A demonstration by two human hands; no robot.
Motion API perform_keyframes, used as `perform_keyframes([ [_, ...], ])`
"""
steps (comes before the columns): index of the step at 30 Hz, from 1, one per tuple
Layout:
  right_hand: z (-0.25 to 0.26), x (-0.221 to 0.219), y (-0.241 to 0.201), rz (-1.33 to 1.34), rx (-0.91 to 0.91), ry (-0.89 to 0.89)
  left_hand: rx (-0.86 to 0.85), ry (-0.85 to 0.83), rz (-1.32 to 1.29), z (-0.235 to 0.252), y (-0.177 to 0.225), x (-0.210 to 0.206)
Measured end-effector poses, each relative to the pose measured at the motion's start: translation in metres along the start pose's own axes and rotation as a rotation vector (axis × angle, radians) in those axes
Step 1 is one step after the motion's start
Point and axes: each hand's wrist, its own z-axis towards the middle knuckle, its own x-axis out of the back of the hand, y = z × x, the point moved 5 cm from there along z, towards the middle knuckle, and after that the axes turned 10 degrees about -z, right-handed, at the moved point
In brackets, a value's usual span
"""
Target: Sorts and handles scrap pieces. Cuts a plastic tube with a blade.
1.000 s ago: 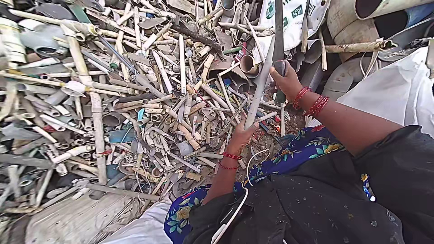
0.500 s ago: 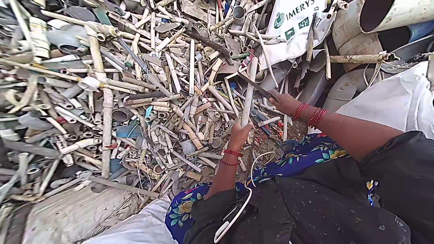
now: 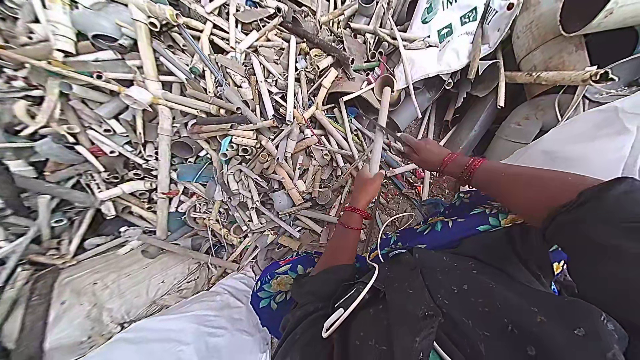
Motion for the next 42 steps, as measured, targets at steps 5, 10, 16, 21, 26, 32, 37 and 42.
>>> perform_keyframes([
  [5, -0.014, -0.016, -0.047, -0.142, 0.242, 0.024, -0.067, 0.065, 0.004, 0.006, 0.003, 0.015],
  [10, -0.012, -0.004, -0.045, -0.148, 0.096, -0.014, -0.1, 0.051, -0.107, 0.007, 0.009, 0.014],
  [16, -0.026, -0.013, -0.064, -0.205, 0.319, 0.049, -0.024, -0.003, -0.316, -0.005, 0.011, 0.014],
  [21, -0.003, 0.015, -0.014, -0.223, -0.07, -0.014, -0.039, -0.017, -0.307, -0.015, 0.015, 0.01],
  [26, -0.023, -0.003, -0.055, -0.119, 0.263, 0.053, -0.018, -0.054, -0.403, -0.014, 0.014, 0.012],
  [32, -0.003, 0.016, -0.014, -0.132, -0.034, -0.003, -0.001, -0.128, -0.571, -0.014, 0.01, 0.013],
  [37, -0.026, 0.001, -0.067, -0.038, 0.364, 0.056, -0.044, -0.118, -0.638, -0.01, 0.01, 0.018],
  [42, -0.005, 0.021, -0.029, -0.185, 0.011, 0.003, -0.051, -0.144, -0.519, -0.013, 0.014, 0.016],
])
